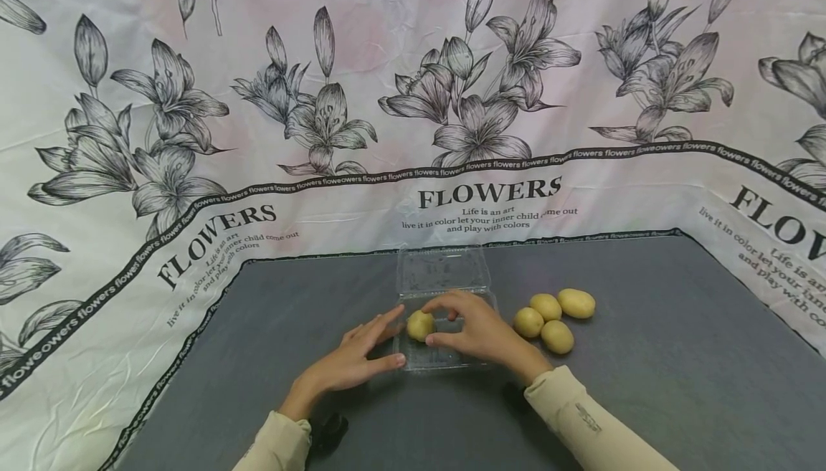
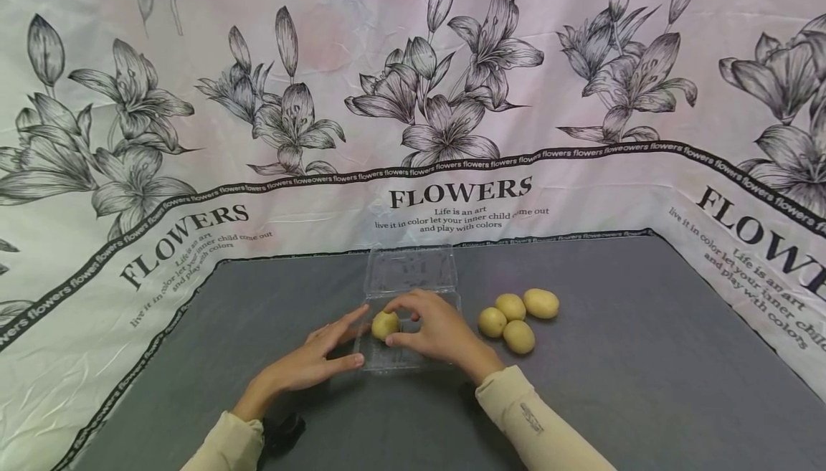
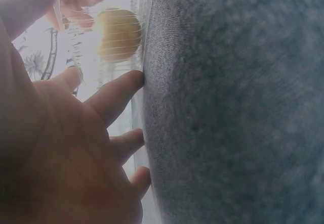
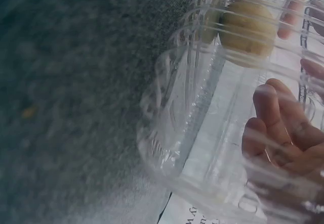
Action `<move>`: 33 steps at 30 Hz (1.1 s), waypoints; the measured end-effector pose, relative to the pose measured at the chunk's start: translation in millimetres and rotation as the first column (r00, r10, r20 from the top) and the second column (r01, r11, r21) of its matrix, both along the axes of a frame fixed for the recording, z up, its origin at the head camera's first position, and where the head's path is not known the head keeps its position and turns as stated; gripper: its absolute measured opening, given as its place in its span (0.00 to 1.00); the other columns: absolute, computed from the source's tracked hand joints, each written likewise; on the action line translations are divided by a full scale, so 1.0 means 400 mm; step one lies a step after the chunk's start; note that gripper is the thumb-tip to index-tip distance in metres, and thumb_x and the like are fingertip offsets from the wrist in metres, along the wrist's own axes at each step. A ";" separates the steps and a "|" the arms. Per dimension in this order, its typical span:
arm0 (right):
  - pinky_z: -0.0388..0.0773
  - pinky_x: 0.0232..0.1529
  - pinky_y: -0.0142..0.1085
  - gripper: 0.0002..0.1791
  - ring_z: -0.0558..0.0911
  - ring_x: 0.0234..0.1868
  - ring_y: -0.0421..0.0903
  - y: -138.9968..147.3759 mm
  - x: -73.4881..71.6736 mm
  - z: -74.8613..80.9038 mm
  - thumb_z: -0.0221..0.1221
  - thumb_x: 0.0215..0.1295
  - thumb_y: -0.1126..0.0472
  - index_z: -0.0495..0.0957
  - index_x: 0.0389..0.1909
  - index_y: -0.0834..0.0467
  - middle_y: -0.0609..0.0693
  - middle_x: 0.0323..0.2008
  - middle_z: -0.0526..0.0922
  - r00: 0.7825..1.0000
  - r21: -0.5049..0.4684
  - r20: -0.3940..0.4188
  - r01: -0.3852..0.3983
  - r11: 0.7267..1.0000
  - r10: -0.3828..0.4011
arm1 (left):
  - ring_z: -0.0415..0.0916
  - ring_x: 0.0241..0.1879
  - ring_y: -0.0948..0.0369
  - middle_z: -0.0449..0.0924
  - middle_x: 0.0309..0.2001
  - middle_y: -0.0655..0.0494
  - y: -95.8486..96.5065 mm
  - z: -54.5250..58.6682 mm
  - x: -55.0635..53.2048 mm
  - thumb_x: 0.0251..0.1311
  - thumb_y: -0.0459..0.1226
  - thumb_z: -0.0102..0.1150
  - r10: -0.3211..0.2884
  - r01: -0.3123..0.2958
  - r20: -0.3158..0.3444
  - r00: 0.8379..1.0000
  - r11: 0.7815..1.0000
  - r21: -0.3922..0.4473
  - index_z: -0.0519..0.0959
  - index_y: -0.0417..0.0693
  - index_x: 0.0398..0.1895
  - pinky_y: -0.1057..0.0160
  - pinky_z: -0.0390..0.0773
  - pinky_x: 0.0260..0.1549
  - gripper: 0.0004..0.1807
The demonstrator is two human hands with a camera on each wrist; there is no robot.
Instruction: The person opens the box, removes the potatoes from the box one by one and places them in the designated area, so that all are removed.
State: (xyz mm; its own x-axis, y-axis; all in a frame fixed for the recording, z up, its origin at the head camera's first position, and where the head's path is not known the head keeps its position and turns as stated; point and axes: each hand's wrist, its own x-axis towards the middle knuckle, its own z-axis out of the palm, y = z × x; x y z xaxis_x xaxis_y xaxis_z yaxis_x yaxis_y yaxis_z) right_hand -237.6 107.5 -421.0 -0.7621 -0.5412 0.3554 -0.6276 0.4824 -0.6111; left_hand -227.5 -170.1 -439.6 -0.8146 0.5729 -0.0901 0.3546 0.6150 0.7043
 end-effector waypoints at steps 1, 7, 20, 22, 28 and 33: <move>0.80 0.44 0.44 0.25 0.80 0.44 0.51 -0.002 -0.002 -0.001 0.72 0.61 0.51 0.81 0.59 0.52 0.49 0.55 0.83 1.000 0.003 0.002 0.002 1.000 -0.002 | 0.34 0.83 0.44 0.62 0.78 0.58 0.000 0.000 0.000 0.73 0.57 0.53 -0.002 0.002 0.000 1.000 1.000 0.001 0.42 0.72 0.83 0.28 0.33 0.73 0.43; 0.77 0.42 0.39 0.26 0.79 0.42 0.51 -0.008 -0.010 -0.002 0.73 0.60 0.52 0.81 0.59 0.52 0.50 0.54 0.83 1.000 0.007 0.012 0.007 1.000 -0.007 | 0.34 0.83 0.44 0.62 0.78 0.59 0.003 -0.001 -0.003 0.74 0.56 0.53 -0.008 0.008 -0.001 1.000 1.000 0.002 0.41 0.70 0.84 0.28 0.33 0.73 0.43; 0.78 0.44 0.38 0.31 0.80 0.42 0.47 -0.029 -0.031 -0.018 0.74 0.59 0.50 0.79 0.63 0.53 0.51 0.57 0.82 0.999 0.042 0.048 0.008 0.999 -0.010 | 0.34 0.83 0.44 0.61 0.78 0.60 0.001 -0.005 -0.001 0.73 0.57 0.52 -0.004 0.004 0.003 1.000 1.000 -0.003 0.41 0.73 0.83 0.28 0.34 0.73 0.43; 0.79 0.43 0.38 0.31 0.80 0.42 0.47 -0.031 -0.032 -0.019 0.74 0.59 0.50 0.79 0.63 0.53 0.51 0.57 0.83 0.998 0.044 0.058 0.007 0.999 -0.010 | 0.34 0.83 0.45 0.61 0.78 0.60 0.001 -0.005 0.000 0.73 0.57 0.52 -0.002 0.002 0.005 1.000 1.000 -0.005 0.41 0.74 0.83 0.28 0.34 0.73 0.43; 0.79 0.39 0.35 0.33 0.81 0.37 0.46 -0.037 -0.037 -0.020 0.74 0.59 0.50 0.78 0.65 0.54 0.52 0.55 0.84 0.994 0.050 0.107 0.001 0.999 -0.007 | 0.34 0.83 0.45 0.61 0.78 0.60 0.000 -0.005 -0.001 0.73 0.57 0.52 0.000 0.000 0.010 1.000 1.000 -0.001 0.41 0.75 0.83 0.29 0.33 0.74 0.43; 0.78 0.35 0.33 0.35 0.80 0.34 0.40 -0.039 -0.044 -0.022 0.74 0.59 0.50 0.76 0.67 0.55 0.55 0.56 0.83 0.988 0.041 0.155 -0.020 0.999 0.014 | 0.34 0.83 0.45 0.61 0.78 0.59 -0.001 -0.005 -0.002 0.73 0.57 0.52 0.003 -0.003 0.009 1.000 1.000 -0.001 0.41 0.75 0.83 0.29 0.33 0.74 0.42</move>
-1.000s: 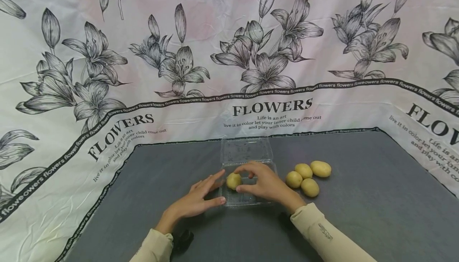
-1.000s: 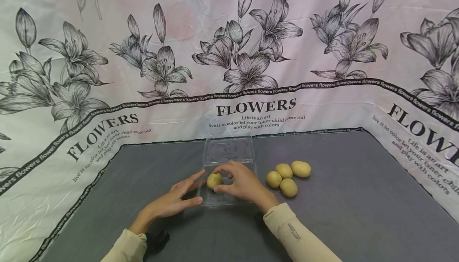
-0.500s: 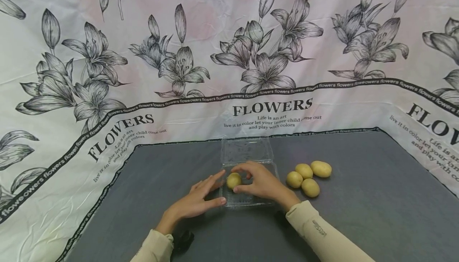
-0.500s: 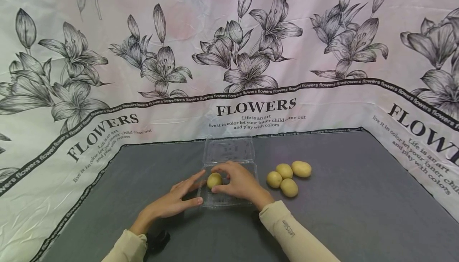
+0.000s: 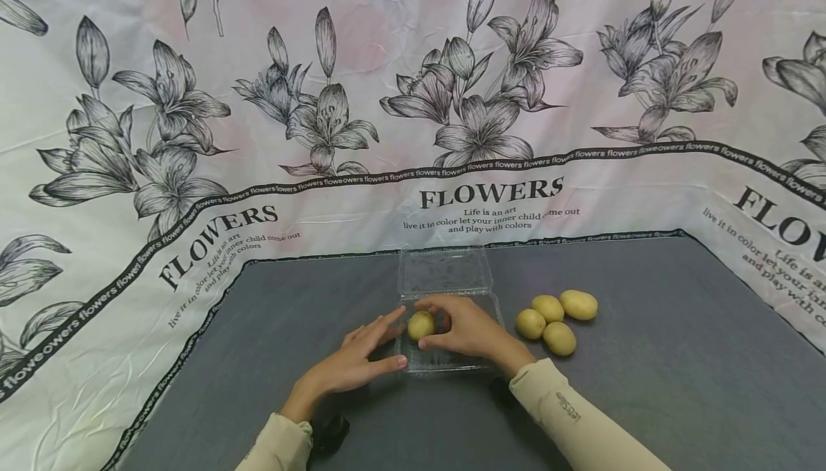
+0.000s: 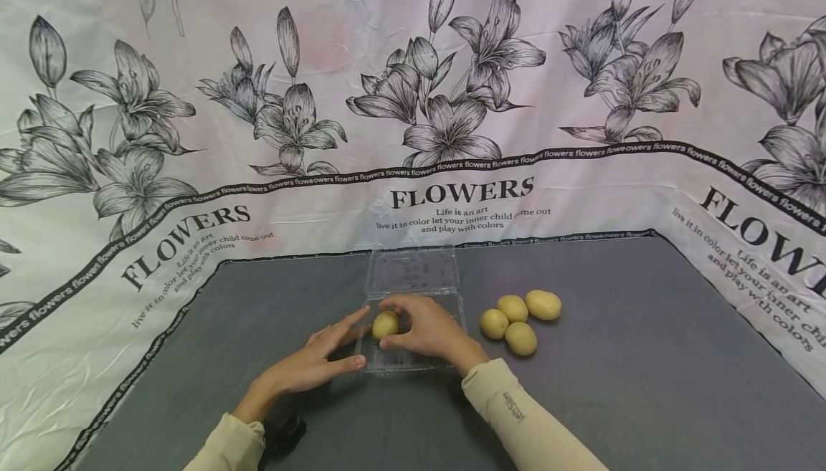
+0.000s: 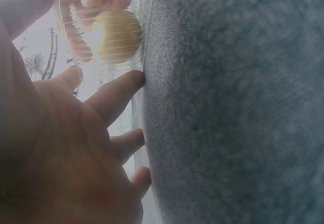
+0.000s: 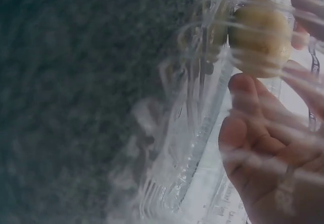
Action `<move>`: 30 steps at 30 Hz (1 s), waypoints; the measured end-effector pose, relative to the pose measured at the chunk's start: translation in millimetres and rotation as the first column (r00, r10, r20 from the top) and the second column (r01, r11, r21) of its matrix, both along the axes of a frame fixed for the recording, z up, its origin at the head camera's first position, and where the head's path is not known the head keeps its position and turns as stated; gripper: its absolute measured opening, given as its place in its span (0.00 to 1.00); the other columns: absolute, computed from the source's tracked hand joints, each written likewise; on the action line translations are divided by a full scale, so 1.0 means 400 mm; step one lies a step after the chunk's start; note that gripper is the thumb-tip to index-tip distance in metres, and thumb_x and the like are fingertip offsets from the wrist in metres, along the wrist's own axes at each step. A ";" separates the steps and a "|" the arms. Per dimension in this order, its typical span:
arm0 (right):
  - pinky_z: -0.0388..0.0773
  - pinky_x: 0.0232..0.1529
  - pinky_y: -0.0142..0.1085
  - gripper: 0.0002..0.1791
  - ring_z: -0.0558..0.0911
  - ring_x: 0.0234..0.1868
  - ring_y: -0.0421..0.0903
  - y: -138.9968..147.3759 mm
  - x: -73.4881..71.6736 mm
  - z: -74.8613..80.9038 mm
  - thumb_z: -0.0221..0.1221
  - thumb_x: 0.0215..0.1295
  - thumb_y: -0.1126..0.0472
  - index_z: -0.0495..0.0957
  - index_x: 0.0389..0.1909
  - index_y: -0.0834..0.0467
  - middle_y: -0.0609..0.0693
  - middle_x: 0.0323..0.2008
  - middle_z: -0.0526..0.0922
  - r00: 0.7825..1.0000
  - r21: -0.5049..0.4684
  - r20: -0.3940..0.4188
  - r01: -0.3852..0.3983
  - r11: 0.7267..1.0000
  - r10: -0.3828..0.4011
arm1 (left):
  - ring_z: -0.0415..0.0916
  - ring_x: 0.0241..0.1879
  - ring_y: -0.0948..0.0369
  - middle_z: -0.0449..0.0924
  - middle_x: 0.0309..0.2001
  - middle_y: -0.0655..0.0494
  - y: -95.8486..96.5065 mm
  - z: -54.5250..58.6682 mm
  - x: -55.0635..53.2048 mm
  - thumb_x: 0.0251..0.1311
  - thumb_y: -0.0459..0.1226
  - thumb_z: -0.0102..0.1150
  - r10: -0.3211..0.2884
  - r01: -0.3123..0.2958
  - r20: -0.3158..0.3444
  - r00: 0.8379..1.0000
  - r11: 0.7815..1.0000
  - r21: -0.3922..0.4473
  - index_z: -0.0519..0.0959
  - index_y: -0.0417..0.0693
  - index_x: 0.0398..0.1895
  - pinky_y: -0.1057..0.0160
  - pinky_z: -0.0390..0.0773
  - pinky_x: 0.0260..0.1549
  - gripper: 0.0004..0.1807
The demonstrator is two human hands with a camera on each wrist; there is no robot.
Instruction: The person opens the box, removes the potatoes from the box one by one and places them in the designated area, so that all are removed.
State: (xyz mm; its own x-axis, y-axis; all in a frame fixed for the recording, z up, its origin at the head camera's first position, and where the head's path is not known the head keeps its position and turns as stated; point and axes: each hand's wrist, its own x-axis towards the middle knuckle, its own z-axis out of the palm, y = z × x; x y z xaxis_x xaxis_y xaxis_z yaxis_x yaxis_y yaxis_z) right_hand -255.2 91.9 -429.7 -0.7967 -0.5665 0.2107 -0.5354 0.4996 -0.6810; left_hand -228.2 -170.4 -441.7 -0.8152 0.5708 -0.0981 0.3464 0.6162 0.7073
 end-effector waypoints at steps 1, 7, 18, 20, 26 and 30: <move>0.78 0.35 0.33 0.35 0.80 0.33 0.40 0.000 -0.001 -0.001 0.74 0.60 0.50 0.76 0.67 0.55 0.56 0.56 0.83 1.000 -0.002 0.007 -0.005 1.000 0.005 | 0.34 0.83 0.45 0.61 0.78 0.59 0.000 0.000 0.000 0.73 0.57 0.52 0.000 0.000 0.000 1.000 1.000 0.000 0.41 0.75 0.83 0.29 0.33 0.74 0.42; 0.81 0.39 0.35 0.36 0.84 0.41 0.46 -0.001 -0.008 -0.007 0.74 0.59 0.50 0.74 0.67 0.57 0.58 0.59 0.82 0.999 -0.007 0.046 -0.011 1.000 0.012 | 0.33 0.83 0.45 0.61 0.78 0.59 -0.001 -0.001 0.000 0.73 0.57 0.52 0.004 -0.004 0.004 1.000 1.000 -0.001 0.41 0.75 0.83 0.29 0.33 0.74 0.43; 0.83 0.48 0.40 0.33 0.84 0.54 0.52 -0.003 -0.016 -0.013 0.74 0.60 0.53 0.77 0.65 0.58 0.56 0.58 0.83 0.992 -0.014 0.110 -0.063 0.998 0.064 | 0.34 0.83 0.46 0.62 0.78 0.58 0.001 0.003 0.003 0.73 0.57 0.53 0.009 -0.009 0.002 1.000 1.000 -0.005 0.41 0.76 0.82 0.29 0.33 0.74 0.42; 0.83 0.48 0.40 0.33 0.84 0.54 0.52 -0.002 -0.016 -0.012 0.74 0.60 0.53 0.77 0.65 0.58 0.56 0.59 0.83 0.992 -0.017 0.109 -0.069 0.997 0.070 | 0.34 0.83 0.45 0.62 0.78 0.58 0.001 0.004 0.003 0.73 0.57 0.53 0.009 -0.009 0.001 1.000 1.000 -0.003 0.41 0.77 0.82 0.29 0.33 0.74 0.42; 0.84 0.49 0.41 0.33 0.84 0.54 0.52 -0.002 -0.016 -0.012 0.73 0.60 0.54 0.77 0.66 0.57 0.56 0.62 0.81 0.986 -0.026 0.133 -0.095 0.995 0.097 | 0.33 0.83 0.47 0.62 0.78 0.58 0.002 0.002 0.003 0.73 0.57 0.53 0.015 -0.015 0.000 1.000 1.000 -0.007 0.41 0.77 0.82 0.30 0.33 0.75 0.42; 0.83 0.48 0.39 0.32 0.84 0.51 0.49 0.000 -0.017 -0.013 0.73 0.61 0.54 0.77 0.65 0.57 0.55 0.59 0.83 0.981 -0.027 0.153 -0.113 0.993 0.116 | 0.33 0.83 0.47 0.62 0.78 0.58 0.003 0.002 0.004 0.73 0.57 0.52 0.017 -0.017 0.001 1.000 1.000 -0.008 0.41 0.74 0.83 0.30 0.33 0.74 0.43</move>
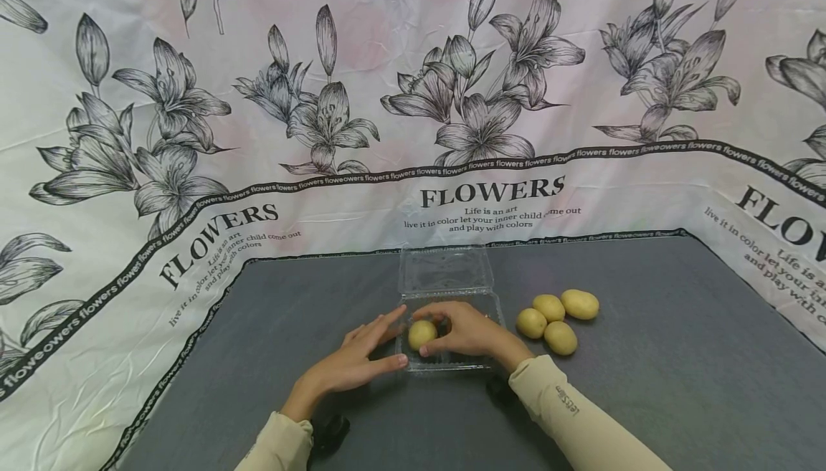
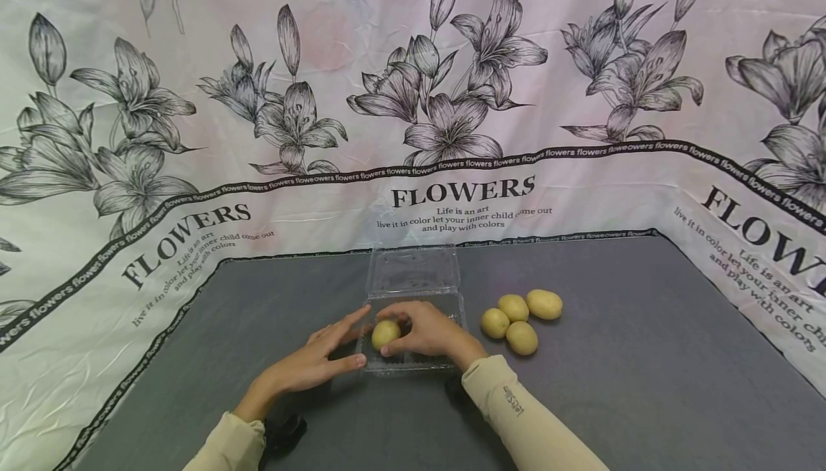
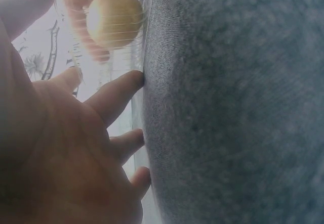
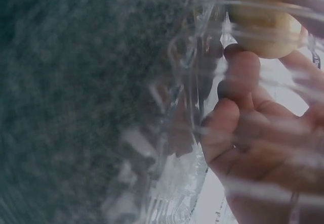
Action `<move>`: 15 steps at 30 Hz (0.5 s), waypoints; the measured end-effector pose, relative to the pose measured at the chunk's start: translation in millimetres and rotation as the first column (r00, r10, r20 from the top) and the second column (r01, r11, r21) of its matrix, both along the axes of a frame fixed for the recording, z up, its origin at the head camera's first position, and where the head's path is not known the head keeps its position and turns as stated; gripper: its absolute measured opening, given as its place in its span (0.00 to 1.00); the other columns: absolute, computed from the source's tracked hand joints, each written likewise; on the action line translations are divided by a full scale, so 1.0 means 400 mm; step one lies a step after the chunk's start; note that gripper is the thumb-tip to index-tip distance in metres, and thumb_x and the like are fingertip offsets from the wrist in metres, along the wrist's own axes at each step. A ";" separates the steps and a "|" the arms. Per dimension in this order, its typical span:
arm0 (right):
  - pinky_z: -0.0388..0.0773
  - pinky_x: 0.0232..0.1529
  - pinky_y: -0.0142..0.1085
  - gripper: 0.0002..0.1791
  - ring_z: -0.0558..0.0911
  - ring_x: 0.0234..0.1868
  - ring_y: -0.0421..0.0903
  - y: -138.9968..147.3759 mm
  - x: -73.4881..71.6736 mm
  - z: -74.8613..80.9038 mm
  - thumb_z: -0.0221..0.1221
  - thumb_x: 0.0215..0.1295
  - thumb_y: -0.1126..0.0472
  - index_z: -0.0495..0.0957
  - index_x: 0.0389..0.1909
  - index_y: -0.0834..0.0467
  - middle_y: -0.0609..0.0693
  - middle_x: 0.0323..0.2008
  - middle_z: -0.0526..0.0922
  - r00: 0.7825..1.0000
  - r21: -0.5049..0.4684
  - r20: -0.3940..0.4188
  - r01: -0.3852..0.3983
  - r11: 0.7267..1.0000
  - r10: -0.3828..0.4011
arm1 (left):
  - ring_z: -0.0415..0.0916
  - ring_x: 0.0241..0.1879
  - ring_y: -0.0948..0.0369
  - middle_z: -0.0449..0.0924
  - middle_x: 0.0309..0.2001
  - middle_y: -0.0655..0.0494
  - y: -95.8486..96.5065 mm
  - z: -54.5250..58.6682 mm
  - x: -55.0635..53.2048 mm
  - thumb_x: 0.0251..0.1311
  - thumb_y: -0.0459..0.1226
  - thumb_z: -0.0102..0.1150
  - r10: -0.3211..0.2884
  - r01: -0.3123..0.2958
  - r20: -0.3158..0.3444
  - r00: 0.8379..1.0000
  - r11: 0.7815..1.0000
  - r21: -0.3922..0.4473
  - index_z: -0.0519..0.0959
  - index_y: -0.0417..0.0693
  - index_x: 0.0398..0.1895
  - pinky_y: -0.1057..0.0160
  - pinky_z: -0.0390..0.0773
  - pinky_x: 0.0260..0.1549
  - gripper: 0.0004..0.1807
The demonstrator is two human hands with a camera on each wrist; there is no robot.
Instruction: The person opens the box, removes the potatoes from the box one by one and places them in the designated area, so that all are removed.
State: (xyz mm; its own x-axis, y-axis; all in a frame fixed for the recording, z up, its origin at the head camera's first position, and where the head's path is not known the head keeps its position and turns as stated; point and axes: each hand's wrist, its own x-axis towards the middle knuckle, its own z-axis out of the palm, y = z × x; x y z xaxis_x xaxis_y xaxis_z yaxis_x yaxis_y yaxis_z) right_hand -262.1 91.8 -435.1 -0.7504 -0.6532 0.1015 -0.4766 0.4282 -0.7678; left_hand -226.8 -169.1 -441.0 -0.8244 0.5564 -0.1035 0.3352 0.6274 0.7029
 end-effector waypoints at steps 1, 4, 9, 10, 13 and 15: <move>0.83 0.48 0.38 0.32 0.84 0.50 0.48 0.000 0.000 0.000 0.73 0.61 0.54 0.78 0.65 0.57 0.54 0.58 0.83 1.000 0.002 0.004 -0.003 1.000 0.003 | 0.33 0.83 0.46 0.62 0.78 0.58 0.000 0.000 0.000 0.73 0.57 0.52 0.000 0.000 -0.002 1.000 1.000 0.001 0.42 0.74 0.83 0.30 0.33 0.74 0.43; 0.82 0.46 0.36 0.31 0.83 0.47 0.44 0.000 0.000 -0.001 0.73 0.61 0.53 0.79 0.64 0.56 0.53 0.55 0.84 1.000 0.014 0.004 -0.011 1.000 0.011 | 0.34 0.83 0.46 0.62 0.78 0.58 0.000 0.002 0.001 0.73 0.57 0.52 -0.004 0.004 -0.006 1.000 1.000 0.005 0.42 0.72 0.83 0.29 0.34 0.74 0.43; 0.81 0.43 0.34 0.30 0.82 0.43 0.41 -0.001 0.001 -0.003 0.73 0.61 0.53 0.79 0.63 0.56 0.52 0.52 0.85 1.000 0.017 -0.001 -0.014 1.000 0.014 | 0.33 0.83 0.45 0.62 0.78 0.57 -0.002 0.003 0.002 0.72 0.59 0.52 -0.009 0.009 -0.008 1.000 1.000 0.004 0.42 0.71 0.83 0.29 0.33 0.74 0.44; 0.81 0.42 0.34 0.30 0.82 0.43 0.41 -0.001 0.001 -0.003 0.73 0.61 0.53 0.79 0.63 0.56 0.52 0.51 0.85 1.000 0.017 -0.002 -0.014 1.000 0.014 | 0.33 0.83 0.45 0.62 0.78 0.57 -0.002 0.003 0.002 0.72 0.59 0.52 -0.009 0.009 -0.009 1.000 1.000 0.004 0.42 0.71 0.83 0.29 0.33 0.74 0.44; 0.80 0.41 0.33 0.29 0.82 0.42 0.41 -0.001 0.002 -0.002 0.73 0.61 0.53 0.80 0.63 0.56 0.51 0.49 0.85 1.000 0.019 -0.004 -0.012 1.000 0.012 | 0.33 0.83 0.45 0.62 0.78 0.56 -0.003 0.002 0.001 0.73 0.58 0.53 -0.011 0.011 -0.010 1.000 1.000 0.005 0.42 0.71 0.83 0.29 0.33 0.74 0.43; 0.81 0.41 0.33 0.29 0.82 0.42 0.41 -0.002 0.003 -0.001 0.73 0.61 0.53 0.80 0.62 0.56 0.51 0.49 0.85 1.000 0.019 -0.006 -0.012 1.000 0.012 | 0.33 0.83 0.45 0.62 0.78 0.56 -0.003 0.003 0.001 0.73 0.58 0.53 -0.010 0.010 -0.010 1.000 1.000 0.006 0.42 0.71 0.83 0.29 0.33 0.74 0.43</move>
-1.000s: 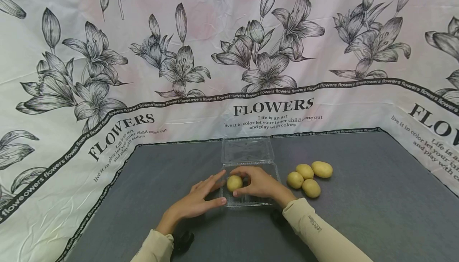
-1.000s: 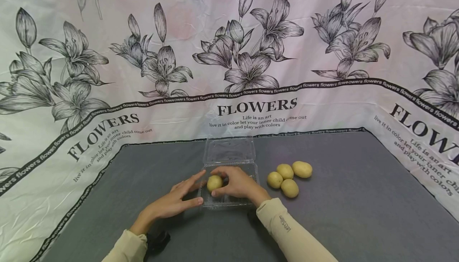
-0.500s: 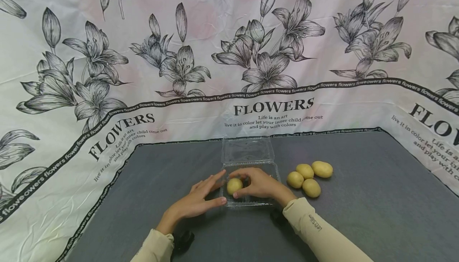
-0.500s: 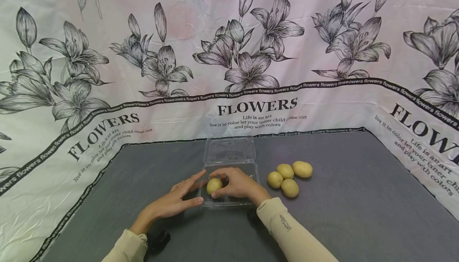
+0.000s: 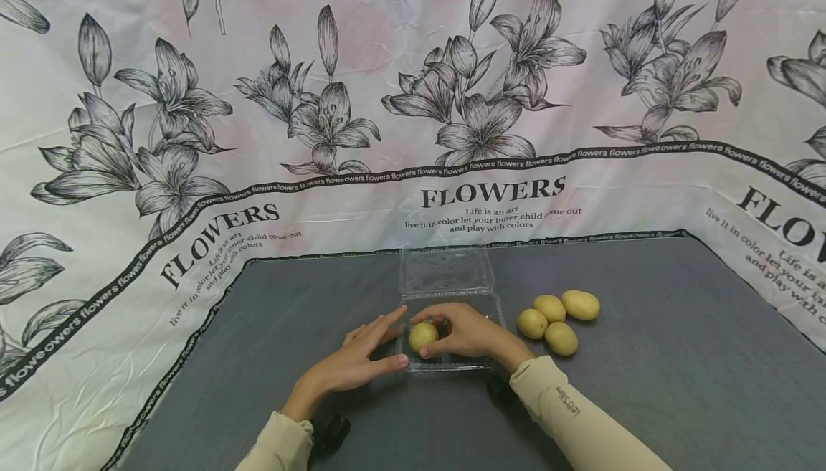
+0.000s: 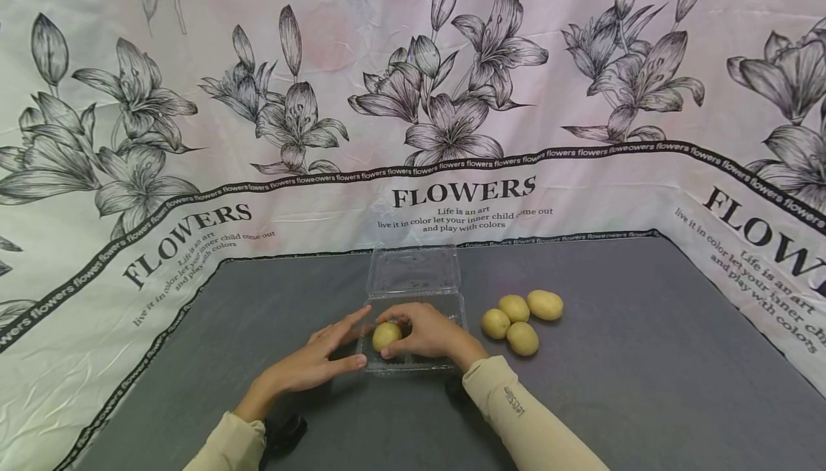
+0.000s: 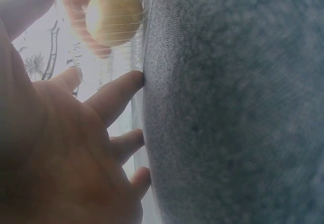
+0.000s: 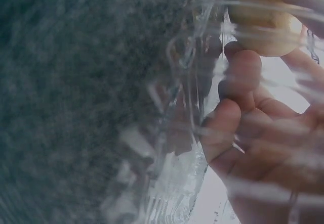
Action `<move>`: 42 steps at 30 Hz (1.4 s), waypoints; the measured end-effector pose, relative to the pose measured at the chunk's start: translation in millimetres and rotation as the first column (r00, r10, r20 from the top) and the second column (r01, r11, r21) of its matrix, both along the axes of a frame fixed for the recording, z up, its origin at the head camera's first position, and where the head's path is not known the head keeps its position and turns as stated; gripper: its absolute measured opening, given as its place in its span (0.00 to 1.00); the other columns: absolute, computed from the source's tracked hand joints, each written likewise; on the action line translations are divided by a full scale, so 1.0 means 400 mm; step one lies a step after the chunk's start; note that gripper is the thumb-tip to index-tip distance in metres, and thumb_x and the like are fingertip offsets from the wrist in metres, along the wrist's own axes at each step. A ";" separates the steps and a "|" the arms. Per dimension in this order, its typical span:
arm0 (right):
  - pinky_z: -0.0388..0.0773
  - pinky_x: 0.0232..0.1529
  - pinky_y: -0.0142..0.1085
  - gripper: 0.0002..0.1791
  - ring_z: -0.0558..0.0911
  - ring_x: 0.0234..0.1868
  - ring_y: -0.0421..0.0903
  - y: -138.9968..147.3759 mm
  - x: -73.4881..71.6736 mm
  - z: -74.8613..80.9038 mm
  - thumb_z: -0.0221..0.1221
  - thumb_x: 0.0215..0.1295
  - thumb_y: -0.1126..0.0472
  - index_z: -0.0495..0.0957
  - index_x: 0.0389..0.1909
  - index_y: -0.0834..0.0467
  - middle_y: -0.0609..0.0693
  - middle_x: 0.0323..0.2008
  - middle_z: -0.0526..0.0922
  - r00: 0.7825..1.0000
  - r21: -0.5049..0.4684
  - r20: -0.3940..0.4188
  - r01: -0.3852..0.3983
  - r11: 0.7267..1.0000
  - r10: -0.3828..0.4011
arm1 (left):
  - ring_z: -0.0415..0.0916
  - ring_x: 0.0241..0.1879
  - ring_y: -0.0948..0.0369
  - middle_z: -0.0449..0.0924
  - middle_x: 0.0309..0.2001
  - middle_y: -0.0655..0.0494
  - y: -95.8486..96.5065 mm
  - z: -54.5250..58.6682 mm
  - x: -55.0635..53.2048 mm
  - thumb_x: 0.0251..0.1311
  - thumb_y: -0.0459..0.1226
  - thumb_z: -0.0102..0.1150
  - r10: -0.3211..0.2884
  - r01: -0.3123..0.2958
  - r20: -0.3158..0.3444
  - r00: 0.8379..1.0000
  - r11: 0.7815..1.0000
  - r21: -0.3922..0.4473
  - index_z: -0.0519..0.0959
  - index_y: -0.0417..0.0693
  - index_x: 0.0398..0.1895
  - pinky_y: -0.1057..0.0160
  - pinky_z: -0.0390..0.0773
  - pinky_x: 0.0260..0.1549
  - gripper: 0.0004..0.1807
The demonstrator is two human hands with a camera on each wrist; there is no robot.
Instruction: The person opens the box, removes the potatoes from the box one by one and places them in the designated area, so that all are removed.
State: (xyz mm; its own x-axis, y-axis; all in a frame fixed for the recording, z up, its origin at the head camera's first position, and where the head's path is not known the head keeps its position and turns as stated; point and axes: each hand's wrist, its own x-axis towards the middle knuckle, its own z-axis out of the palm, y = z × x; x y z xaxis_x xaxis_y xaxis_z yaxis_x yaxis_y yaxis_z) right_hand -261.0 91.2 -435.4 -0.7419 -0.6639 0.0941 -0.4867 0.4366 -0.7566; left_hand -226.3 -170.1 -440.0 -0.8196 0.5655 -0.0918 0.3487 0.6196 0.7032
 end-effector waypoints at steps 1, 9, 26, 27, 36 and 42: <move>0.81 0.42 0.33 0.29 0.82 0.42 0.41 0.000 0.001 0.001 0.73 0.61 0.53 0.80 0.62 0.56 0.52 0.50 0.85 1.000 -0.001 0.000 0.000 1.000 0.000 | 0.33 0.83 0.45 0.62 0.78 0.56 0.000 0.000 0.000 0.73 0.57 0.53 0.000 0.000 0.001 1.000 1.000 0.001 0.42 0.71 0.83 0.29 0.33 0.74 0.43; 0.82 0.43 0.34 0.29 0.83 0.43 0.43 0.000 0.003 0.005 0.72 0.62 0.54 0.79 0.62 0.57 0.53 0.53 0.84 1.000 -0.016 0.016 -0.010 1.000 0.010 | 0.33 0.83 0.45 0.62 0.78 0.56 0.001 0.000 -0.001 0.73 0.58 0.52 -0.003 0.003 0.000 1.000 1.000 0.001 0.42 0.71 0.83 0.29 0.33 0.74 0.43; 0.81 0.41 0.34 0.28 0.83 0.41 0.42 0.000 0.001 0.009 0.72 0.62 0.53 0.80 0.62 0.56 0.52 0.51 0.85 1.000 0.003 -0.003 -0.025 1.000 0.025 | 0.33 0.83 0.45 0.62 0.78 0.56 0.001 0.000 -0.001 0.72 0.59 0.53 -0.001 0.001 0.001 1.000 1.000 -0.002 0.42 0.69 0.84 0.29 0.33 0.74 0.44; 0.81 0.40 0.33 0.28 0.83 0.41 0.41 0.000 0.001 0.010 0.72 0.62 0.53 0.80 0.62 0.56 0.52 0.51 0.85 1.000 0.005 -0.007 -0.025 1.000 0.025 | 0.34 0.83 0.45 0.62 0.78 0.56 0.001 -0.001 -0.001 0.72 0.59 0.53 0.000 0.000 0.001 1.000 1.000 -0.002 0.42 0.70 0.84 0.29 0.33 0.74 0.44; 0.81 0.41 0.33 0.28 0.83 0.40 0.41 -0.001 0.004 0.023 0.72 0.61 0.52 0.80 0.61 0.55 0.50 0.47 0.86 0.999 0.019 -0.038 -0.029 0.999 0.029 | 0.33 0.83 0.46 0.61 0.78 0.59 0.001 -0.003 -0.002 0.73 0.57 0.52 -0.001 0.001 -0.001 1.000 1.000 -0.012 0.41 0.73 0.83 0.30 0.33 0.75 0.43; 0.80 0.39 0.32 0.27 0.83 0.38 0.42 0.000 0.009 0.035 0.73 0.61 0.52 0.80 0.61 0.55 0.49 0.46 0.86 0.998 0.012 -0.058 -0.020 1.000 0.020 | 0.34 0.83 0.46 0.62 0.78 0.56 0.000 -0.001 0.000 0.73 0.58 0.53 0.003 -0.003 0.009 1.000 1.000 -0.003 0.42 0.76 0.82 0.29 0.33 0.74 0.42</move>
State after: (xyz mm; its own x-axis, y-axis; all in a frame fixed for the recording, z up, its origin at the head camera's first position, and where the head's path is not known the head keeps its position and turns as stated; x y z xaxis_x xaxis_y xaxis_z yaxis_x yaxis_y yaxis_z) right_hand -257.6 91.0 -421.3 -0.7220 -0.6798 0.1288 -0.5382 0.4348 -0.7220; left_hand -226.1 -170.2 -440.2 -0.8205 0.5627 -0.1010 0.3406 0.6230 0.7042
